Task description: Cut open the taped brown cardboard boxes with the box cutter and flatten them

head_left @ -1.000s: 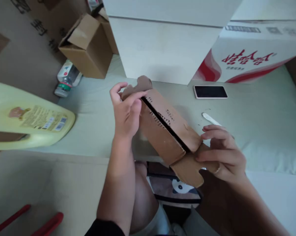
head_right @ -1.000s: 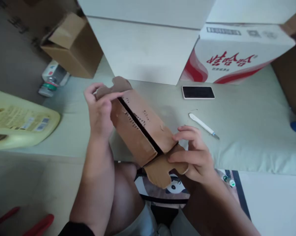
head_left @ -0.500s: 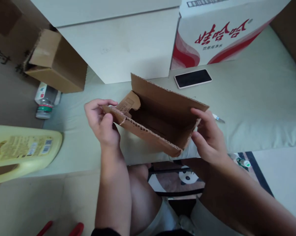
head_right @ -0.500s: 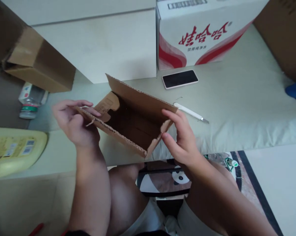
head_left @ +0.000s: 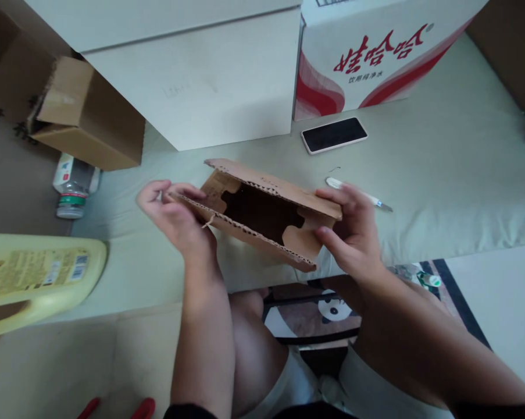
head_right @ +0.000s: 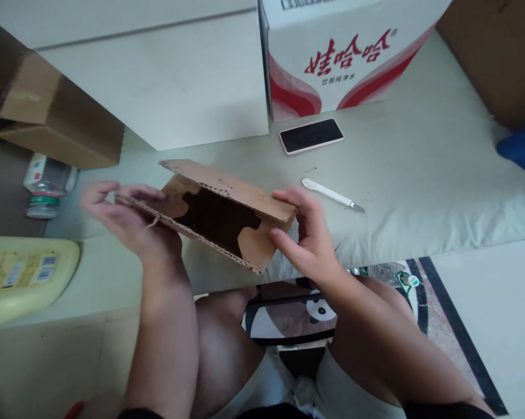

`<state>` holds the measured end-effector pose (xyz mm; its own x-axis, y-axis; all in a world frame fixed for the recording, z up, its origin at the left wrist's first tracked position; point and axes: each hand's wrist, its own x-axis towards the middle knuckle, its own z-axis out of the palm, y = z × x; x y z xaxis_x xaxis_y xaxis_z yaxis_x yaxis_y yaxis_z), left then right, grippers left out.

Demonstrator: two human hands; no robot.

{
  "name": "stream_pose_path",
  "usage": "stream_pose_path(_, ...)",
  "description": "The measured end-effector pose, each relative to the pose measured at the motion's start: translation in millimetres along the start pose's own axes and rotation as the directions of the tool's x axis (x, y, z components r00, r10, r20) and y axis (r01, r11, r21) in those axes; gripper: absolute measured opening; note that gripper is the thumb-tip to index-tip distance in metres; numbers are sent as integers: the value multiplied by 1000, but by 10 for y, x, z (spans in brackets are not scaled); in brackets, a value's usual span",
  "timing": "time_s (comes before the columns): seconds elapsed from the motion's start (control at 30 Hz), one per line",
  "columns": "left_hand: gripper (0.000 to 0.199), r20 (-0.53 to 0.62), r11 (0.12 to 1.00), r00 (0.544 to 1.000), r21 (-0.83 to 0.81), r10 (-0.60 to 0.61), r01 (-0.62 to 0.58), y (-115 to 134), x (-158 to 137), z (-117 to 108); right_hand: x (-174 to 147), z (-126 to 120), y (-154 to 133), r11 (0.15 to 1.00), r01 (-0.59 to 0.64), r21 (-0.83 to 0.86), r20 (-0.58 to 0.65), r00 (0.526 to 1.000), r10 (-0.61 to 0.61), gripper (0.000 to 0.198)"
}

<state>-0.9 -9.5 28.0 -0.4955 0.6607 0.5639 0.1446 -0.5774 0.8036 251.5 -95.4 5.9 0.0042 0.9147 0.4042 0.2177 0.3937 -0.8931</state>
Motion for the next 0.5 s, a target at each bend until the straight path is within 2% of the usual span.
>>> stream_pose_path(0.03,55,66,990,992,78,110,-115,-28,-13,-28,2,-22,8,999,34,7,45,998,-34,35)
stream_pose_path(0.07,56,196,970,968,158,154,-187,-52,-18,-65,3,-44,24,998,63,22,79,995,-64,30)
stream_pose_path(0.1,48,317,952,939,222,132,-209,-72,-15,-107,2,-60,49,996,80,49,86,993,-84,33)
stream_pose_path(0.17,31,404,947,914,280,30,-155,-110,6,-182,-1,-73,125,991,60,115,6,998,-61,41)
stream_pose_path(0.23,20,290,969,955,247,-66,-8,-148,38,-221,2,-61,214,985,-57,161,-69,995,69,43)
stream_pose_path(0.3,15,61,978,985,140,-162,153,-174,68,-214,11,-34,283,950,-252,186,19,967,253,45)
stream_pose_path(0.33,16,-49,971,974,85,-221,224,-177,78,-197,15,-19,301,924,-327,197,104,944,312,49)
stream_pose_path(0.37,17,-122,955,951,46,-286,293,-172,84,-172,18,-6,305,907,-362,217,186,927,325,58)
stream_pose_path(0.43,14,-176,906,891,-12,-418,423,-142,70,-111,23,8,271,913,-303,271,258,937,235,76)
stream_pose_path(0.5,18,-86,801,796,-50,-599,597,-111,20,-49,32,-7,195,947,-148,284,223,971,85,82)
